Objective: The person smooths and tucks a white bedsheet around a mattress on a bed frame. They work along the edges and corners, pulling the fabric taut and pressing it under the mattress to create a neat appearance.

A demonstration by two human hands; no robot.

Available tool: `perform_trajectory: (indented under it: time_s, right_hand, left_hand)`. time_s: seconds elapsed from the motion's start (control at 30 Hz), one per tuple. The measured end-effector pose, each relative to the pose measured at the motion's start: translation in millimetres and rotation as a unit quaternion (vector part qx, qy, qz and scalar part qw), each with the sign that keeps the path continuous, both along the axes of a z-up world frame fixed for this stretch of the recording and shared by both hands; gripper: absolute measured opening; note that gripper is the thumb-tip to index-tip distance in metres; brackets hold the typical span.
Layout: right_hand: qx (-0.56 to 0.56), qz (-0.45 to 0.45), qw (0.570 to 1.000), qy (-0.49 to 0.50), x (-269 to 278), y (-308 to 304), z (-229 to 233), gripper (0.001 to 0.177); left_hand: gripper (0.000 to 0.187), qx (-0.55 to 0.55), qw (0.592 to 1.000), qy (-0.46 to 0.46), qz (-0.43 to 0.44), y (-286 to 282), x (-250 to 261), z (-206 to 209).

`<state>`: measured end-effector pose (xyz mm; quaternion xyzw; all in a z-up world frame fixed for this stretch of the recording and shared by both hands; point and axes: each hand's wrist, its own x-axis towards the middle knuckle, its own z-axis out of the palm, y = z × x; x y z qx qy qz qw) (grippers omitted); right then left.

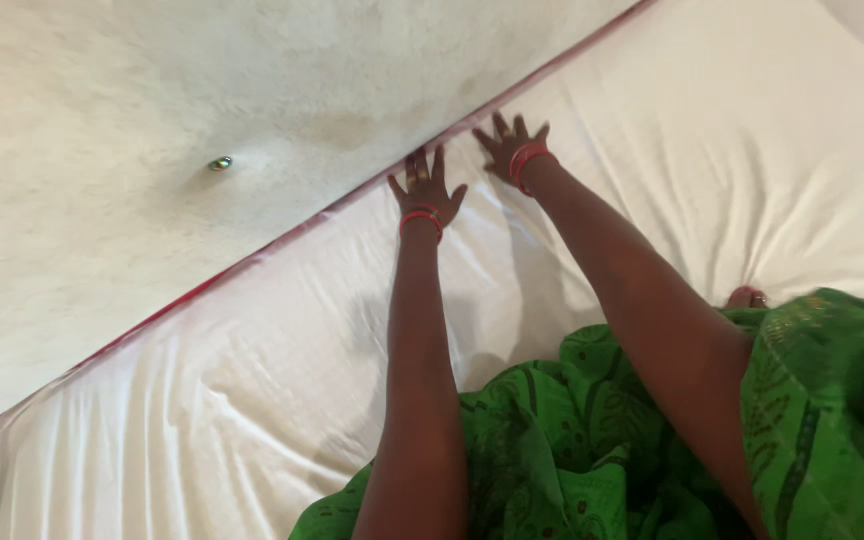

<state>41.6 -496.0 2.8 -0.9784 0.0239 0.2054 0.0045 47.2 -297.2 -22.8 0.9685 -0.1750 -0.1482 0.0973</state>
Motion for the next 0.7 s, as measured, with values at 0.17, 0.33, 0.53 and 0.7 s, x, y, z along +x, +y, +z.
perform_trajectory:
  time_s: [0.17,0.33,0.53,0.7]
  right_hand:
    - [0.043,0.055,0.997,0.031,-22.1,-35.7,13.1,0.083]
    - [-0.166,0.169,0.964,0.122,-14.4,-120.4,36.2,0.084]
    - [-0.12,0.344,0.914,0.181,-29.9,-176.0,85.1,0.078]
    - [-0.068,0.35,0.932,0.063,-6.2,-200.8,65.3,0.075]
  left_hand:
    - [0.073,0.096,0.984,-0.137,-0.063,-55.6,-25.0,-14.0]
    - [0.075,-0.048,0.984,-0.025,-0.168,-110.8,-98.0,-0.6]
    - [0.073,-0.076,0.983,-0.075,-0.147,-126.5,-93.3,20.0]
    - [0.072,-0.051,0.995,-0.067,-0.046,-149.9,-66.8,31.3]
